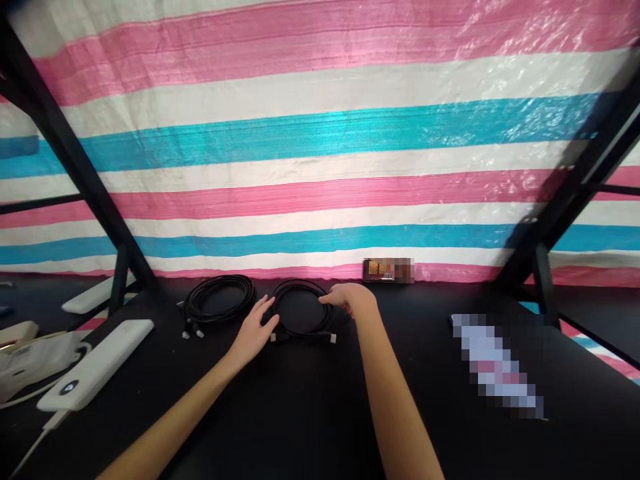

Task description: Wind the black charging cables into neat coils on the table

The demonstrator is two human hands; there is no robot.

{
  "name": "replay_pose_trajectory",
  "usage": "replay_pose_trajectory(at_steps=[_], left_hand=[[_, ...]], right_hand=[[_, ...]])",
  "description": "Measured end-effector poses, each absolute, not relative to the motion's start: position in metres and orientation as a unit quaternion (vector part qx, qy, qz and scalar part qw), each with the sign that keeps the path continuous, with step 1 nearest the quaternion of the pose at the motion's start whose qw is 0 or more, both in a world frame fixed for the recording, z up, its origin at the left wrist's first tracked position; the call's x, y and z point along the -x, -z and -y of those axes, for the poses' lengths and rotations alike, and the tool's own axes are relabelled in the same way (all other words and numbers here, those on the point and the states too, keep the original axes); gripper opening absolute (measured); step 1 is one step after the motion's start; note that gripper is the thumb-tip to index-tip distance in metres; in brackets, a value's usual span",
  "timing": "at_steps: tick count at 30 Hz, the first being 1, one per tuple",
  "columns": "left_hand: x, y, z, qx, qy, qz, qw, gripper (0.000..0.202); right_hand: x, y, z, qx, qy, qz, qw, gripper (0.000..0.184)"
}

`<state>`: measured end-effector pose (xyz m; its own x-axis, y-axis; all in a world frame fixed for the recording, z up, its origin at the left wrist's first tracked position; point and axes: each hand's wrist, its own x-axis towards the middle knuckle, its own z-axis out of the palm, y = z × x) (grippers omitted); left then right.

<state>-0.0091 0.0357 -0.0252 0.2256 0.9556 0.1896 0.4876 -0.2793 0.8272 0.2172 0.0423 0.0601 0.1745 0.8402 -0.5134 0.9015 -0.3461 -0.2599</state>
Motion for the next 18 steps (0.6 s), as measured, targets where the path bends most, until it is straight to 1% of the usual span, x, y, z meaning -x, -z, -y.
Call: replay_pose_trajectory(at_steps=[3, 6, 8, 10, 13, 15, 18], left_hand=[[0.006, 0.026, -0.034, -0.711, -0.348, -0.506, 0.343, 0.048], [0.007, 0.028, -0.04, -0.709, -0.362, -0.507, 0.331, 0.045], [0.011, 0.028, -0.045, -0.719, -0.38, -0.513, 0.275, 0.044], [0.018, 0.027, -0.052, -0.739, -0.383, -0.524, 0.179, 0.044], [0.03, 0.028, -0.061, -0.763, -0.343, -0.546, 0.045, 0.047], [0.037, 0.03, -0.065, -0.768, -0.299, -0.567, 0.004, 0.046], [0.043, 0.034, -0.069, -0.772, -0.241, -0.588, -0.011, 0.042]], right_hand=[[-0.214, -0.071, -0.036, -0.754, 0.308, -0.578, 0.048, 0.064], [-0.212, -0.079, -0.031, -0.743, 0.32, -0.586, 0.037, 0.062], [-0.21, -0.082, -0.028, -0.75, 0.312, -0.581, 0.059, 0.059], [-0.208, -0.084, -0.026, -0.762, 0.283, -0.578, 0.072, 0.057], [-0.202, -0.089, -0.022, -0.753, 0.269, -0.598, 0.056, 0.059], [-0.195, -0.09, -0.02, -0.729, 0.292, -0.617, 0.047, 0.06], [-0.182, -0.089, -0.022, -0.705, 0.322, -0.629, 0.062, 0.054]])
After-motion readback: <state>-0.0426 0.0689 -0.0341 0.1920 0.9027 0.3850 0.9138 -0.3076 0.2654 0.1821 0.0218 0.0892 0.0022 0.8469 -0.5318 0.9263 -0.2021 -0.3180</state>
